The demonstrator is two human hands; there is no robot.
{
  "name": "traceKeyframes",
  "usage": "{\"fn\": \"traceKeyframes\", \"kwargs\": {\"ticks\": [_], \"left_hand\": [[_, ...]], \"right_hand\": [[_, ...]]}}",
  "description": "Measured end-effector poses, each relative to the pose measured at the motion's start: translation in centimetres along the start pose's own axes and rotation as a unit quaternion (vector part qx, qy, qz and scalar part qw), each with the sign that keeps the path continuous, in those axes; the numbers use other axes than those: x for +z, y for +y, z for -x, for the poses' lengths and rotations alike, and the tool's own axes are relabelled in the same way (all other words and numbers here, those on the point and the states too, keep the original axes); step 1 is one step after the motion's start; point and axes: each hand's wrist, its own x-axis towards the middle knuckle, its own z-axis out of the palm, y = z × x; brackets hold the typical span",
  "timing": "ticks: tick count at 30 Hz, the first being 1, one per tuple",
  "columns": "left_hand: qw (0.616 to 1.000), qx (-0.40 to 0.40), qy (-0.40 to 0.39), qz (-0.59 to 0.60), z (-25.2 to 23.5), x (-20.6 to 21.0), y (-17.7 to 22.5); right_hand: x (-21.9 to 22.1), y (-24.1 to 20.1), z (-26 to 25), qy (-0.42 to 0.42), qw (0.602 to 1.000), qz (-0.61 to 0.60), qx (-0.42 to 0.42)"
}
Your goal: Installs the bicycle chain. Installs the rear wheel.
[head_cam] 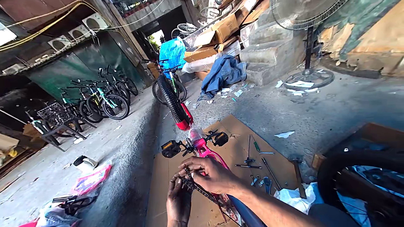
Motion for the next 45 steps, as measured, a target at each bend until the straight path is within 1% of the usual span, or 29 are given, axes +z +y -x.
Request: {"fn": "traceKeyframes", "kwargs": {"ticks": [2,5,8,10,12,14,16,18,21,23,25,27,29,31,33,35,37,39,41,43,45], "left_hand": [[0.999,0.040,-0.011,-0.001,-1.7,-0.2,1.4],[0.993,0.112,-0.024,-0.028,-3.7,1.0,4.4],[0.975,0.191,-0.054,-0.102,-4.4,2.8,7.5],[0.961,0.219,-0.056,-0.157,-4.4,3.7,9.1],[0.959,0.202,-0.033,-0.197,-4.3,3.8,9.5],[0.964,0.149,0.009,-0.222,-3.9,3.3,8.8],[0.970,0.108,0.026,-0.215,-3.3,2.5,7.7],[0.975,0.101,0.007,-0.196,-2.9,1.5,7.3],[0.969,0.128,-0.012,-0.211,-2.6,1.0,8.0],[0.963,0.138,-0.029,-0.229,-2.3,1.5,9.1],[0.961,0.129,-0.046,-0.242,-2.0,2.4,9.8],[0.963,0.107,-0.043,-0.245,-1.5,3.1,9.5],[0.966,0.088,-0.032,-0.242,-1.0,3.2,8.2],[0.967,0.075,-0.036,-0.241,-0.4,2.5,6.5],[0.973,0.057,-0.064,-0.216,0.5,1.8,5.0],[0.983,0.037,-0.106,-0.143,1.3,1.2,3.9],[0.989,0.023,-0.137,-0.055,1.9,0.7,2.9],[0.989,0.035,-0.138,-0.026,2.2,0.5,2.1],[0.987,0.064,-0.144,-0.034,3.1,0.3,1.7],[0.975,0.097,-0.187,-0.069,3.8,0.4,1.7],[0.952,0.114,-0.242,-0.152,4.2,0.8,2.0]], "right_hand": [[0.1,-0.2,0.1,0.039,0.999,-0.036,0.001],[-0.3,-0.8,0.0,0.068,0.998,-0.009,0.003],[-0.6,-1.0,0.1,0.074,0.996,-0.041,0.009],[-0.4,-1.1,0.2,0.082,0.994,-0.067,0.007],[-0.4,-1.7,0.3,0.098,0.992,-0.073,0.010],[-0.6,-2.2,0.1,0.111,0.992,-0.060,0.015],[-0.8,-2.2,0.0,0.124,0.990,-0.053,0.030],[-0.8,-1.9,0.3,0.136,0.988,-0.051,0.058],[-0.1,-0.5,2.0,0.151,0.983,-0.048,0.088],[0.9,0.6,3.8,0.144,0.984,-0.051,0.095],[1.9,1.2,4.8,0.138,0.984,-0.043,0.103],[2.4,1.2,4.8,0.142,0.982,0.020,0.119],[1.6,0.4,4.1,0.106,0.975,0.120,0.152],[0.2,-0.8,3.3,0.028,0.958,0.193,0.211],[-1.0,-1.7,2.5,-0.037,0.935,0.242,0.258],[-1.9,-2.2,2.0,-0.060,0.918,0.273,0.283],[-2.6,-2.5,2.1,-0.046,0.917,0.273,0.288],[-3.1,-2.8,2.6,-0.008,0.931,0.252,0.265],[-2.9,-3.0,4.1,0.035,0.939,0.241,0.242],[-2.6,-3.1,6.1,0.067,0.945,0.228,0.223],[-2.0,-2.9,8.2,0.084,0.949,0.216,0.214]]}}
